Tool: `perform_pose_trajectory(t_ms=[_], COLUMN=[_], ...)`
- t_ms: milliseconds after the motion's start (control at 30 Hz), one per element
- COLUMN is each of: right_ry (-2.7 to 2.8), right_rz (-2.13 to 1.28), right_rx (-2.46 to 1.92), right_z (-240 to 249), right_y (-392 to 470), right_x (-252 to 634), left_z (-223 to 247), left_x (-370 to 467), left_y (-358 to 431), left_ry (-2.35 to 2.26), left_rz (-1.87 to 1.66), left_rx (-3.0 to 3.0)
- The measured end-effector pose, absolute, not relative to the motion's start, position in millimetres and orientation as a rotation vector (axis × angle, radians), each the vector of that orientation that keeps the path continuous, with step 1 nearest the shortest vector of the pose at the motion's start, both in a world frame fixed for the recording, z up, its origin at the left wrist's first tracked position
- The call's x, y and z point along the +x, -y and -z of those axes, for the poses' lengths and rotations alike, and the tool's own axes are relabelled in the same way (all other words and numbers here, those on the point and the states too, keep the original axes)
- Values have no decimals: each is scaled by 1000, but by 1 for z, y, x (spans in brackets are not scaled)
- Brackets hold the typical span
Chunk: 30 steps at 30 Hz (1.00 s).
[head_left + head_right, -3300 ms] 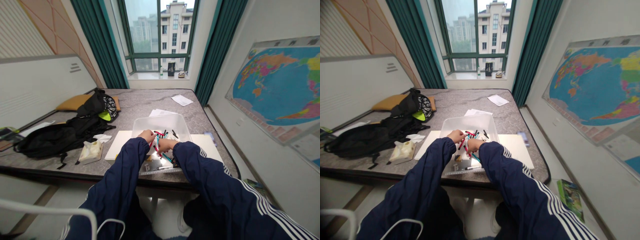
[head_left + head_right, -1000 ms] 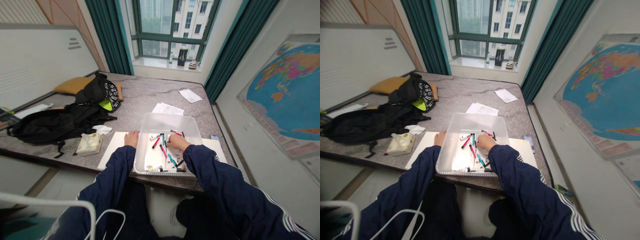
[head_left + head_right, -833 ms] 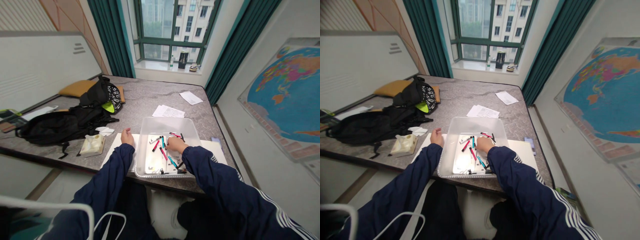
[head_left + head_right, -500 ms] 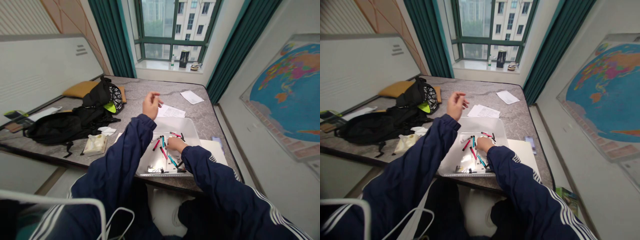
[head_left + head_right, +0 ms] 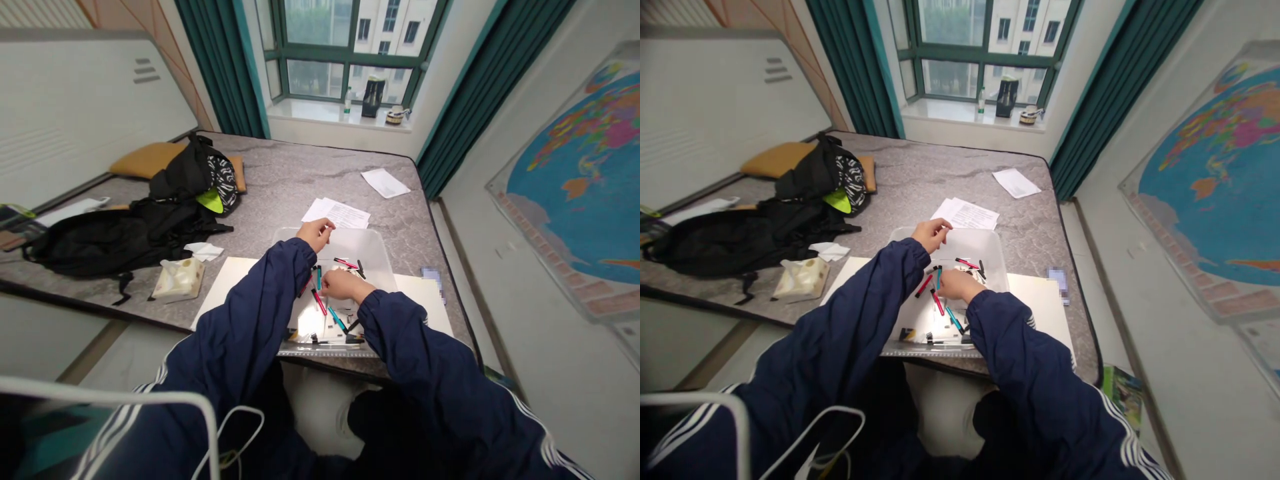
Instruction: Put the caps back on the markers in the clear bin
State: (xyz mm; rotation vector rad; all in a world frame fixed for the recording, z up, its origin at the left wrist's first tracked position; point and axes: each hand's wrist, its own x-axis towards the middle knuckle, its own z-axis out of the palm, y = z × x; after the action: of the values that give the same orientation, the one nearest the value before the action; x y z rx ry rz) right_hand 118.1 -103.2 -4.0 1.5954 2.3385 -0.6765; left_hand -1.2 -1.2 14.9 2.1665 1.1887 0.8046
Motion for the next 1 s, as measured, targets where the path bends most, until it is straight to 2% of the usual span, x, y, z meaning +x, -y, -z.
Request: perform_pose_trajectory(t_ms=[233,433,1000], right_ry=[-2543,-2444,-2528], right_rz=[794,947,839], right_rx=[1239,958,864], right_z=[9,15,19], right_y=[119,133,149], right_x=[97,84,74], left_z=[-14,-16,-16], left_x=[5,6,6], left_y=[0,-3,-5], left_ry=[-1118,-1166,-1286], left_rz=[-792,-794,-903], left_rx=[2229,2286,2198])
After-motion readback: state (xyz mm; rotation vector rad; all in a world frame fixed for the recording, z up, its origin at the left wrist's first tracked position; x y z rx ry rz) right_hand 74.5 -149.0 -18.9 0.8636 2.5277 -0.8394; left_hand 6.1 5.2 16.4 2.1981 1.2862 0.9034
